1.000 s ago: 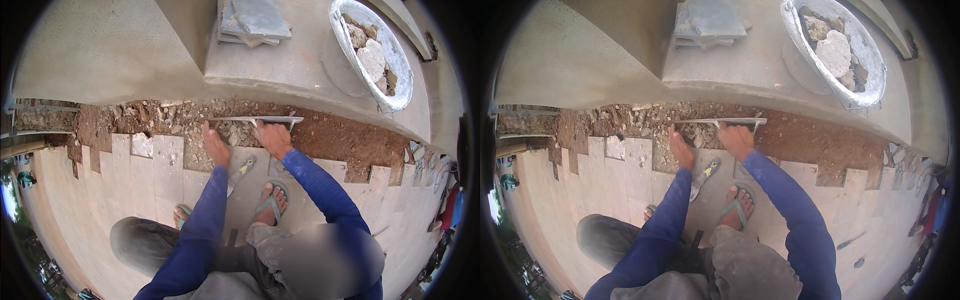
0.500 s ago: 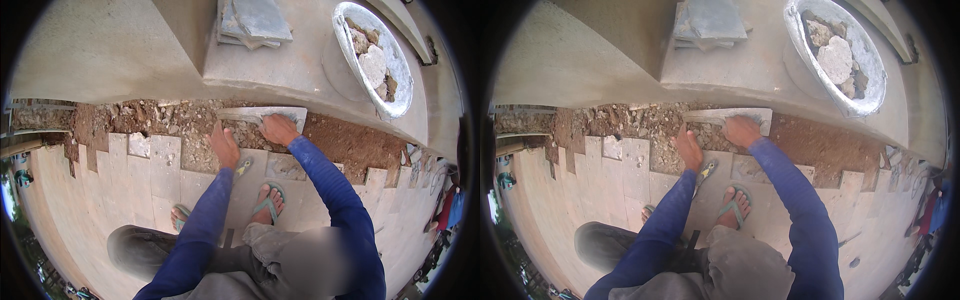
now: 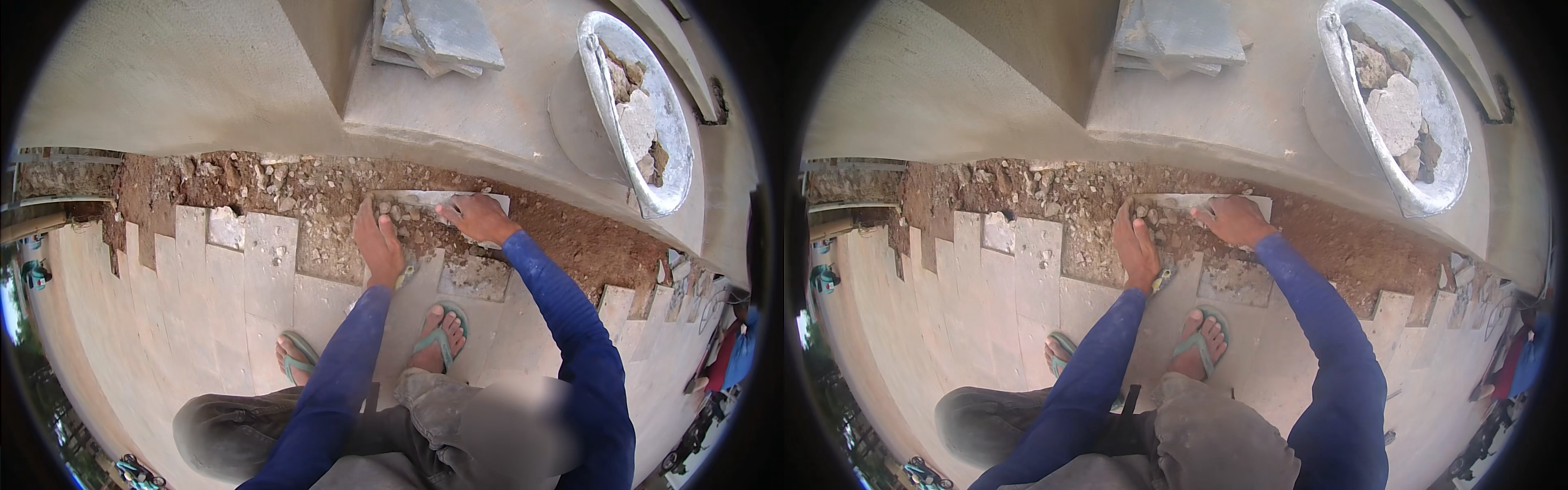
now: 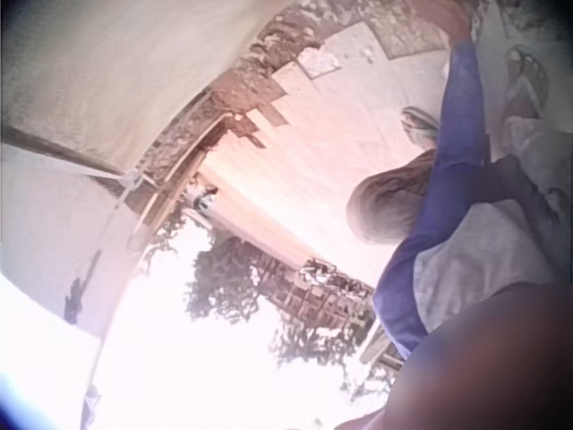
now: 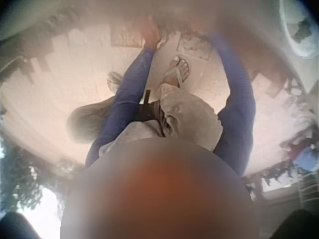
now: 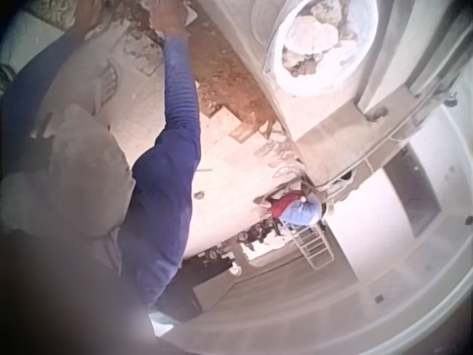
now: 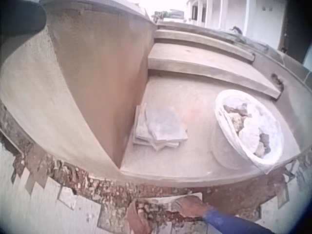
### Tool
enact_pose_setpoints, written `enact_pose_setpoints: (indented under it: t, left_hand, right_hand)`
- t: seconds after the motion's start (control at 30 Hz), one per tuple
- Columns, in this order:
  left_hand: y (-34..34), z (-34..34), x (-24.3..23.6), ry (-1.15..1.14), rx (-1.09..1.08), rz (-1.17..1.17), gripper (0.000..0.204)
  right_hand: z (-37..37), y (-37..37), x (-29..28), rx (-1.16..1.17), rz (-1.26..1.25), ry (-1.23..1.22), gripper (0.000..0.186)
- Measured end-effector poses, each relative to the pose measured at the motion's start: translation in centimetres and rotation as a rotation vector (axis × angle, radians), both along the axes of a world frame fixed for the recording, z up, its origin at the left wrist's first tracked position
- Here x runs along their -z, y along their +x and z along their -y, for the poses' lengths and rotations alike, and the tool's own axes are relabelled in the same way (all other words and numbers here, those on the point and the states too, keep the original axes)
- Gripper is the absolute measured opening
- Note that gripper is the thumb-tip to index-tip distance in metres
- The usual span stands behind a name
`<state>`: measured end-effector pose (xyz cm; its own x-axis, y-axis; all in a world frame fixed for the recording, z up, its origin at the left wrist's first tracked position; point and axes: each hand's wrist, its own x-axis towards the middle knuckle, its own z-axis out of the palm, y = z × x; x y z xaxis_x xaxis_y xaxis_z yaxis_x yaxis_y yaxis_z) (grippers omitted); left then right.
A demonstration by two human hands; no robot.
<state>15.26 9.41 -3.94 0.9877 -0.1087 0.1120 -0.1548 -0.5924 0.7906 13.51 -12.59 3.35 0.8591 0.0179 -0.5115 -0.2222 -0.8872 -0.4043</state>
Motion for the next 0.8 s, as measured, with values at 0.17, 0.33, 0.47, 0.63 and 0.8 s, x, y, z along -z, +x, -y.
enact_pose_setpoints:
  t: [0.17,0.33,0.47,0.63,0.8]
  left_hand:
    - [-1.1,3.1,0.0,0.184,-0.075,0.096,0.054]
    - [-0.9,6.2,-0.3,0.123,-0.211,0.090,0.053]
    - [-0.3,6.1,-0.2,-0.008,-0.247,0.162,0.050]
    - [0.2,7.1,-4.0,-0.171,-0.129,0.104,0.049]
    - [0.7,8.0,-10.2,-0.166,-0.110,0.064,0.051]
  right_hand:
    - [-0.6,-1.6,-0.1,0.042,0.075,-0.030,0.057]
    - [-0.9,-1.0,-0.1,0.003,0.115,0.021,0.055]
    - [-0.7,-0.6,-0.5,0.025,0.177,0.038,0.057]
    - [0.2,-2.2,-3.6,0.116,0.175,-0.010,0.058]
    - [0.4,-3.8,-9.5,0.207,0.181,-0.013,0.058]
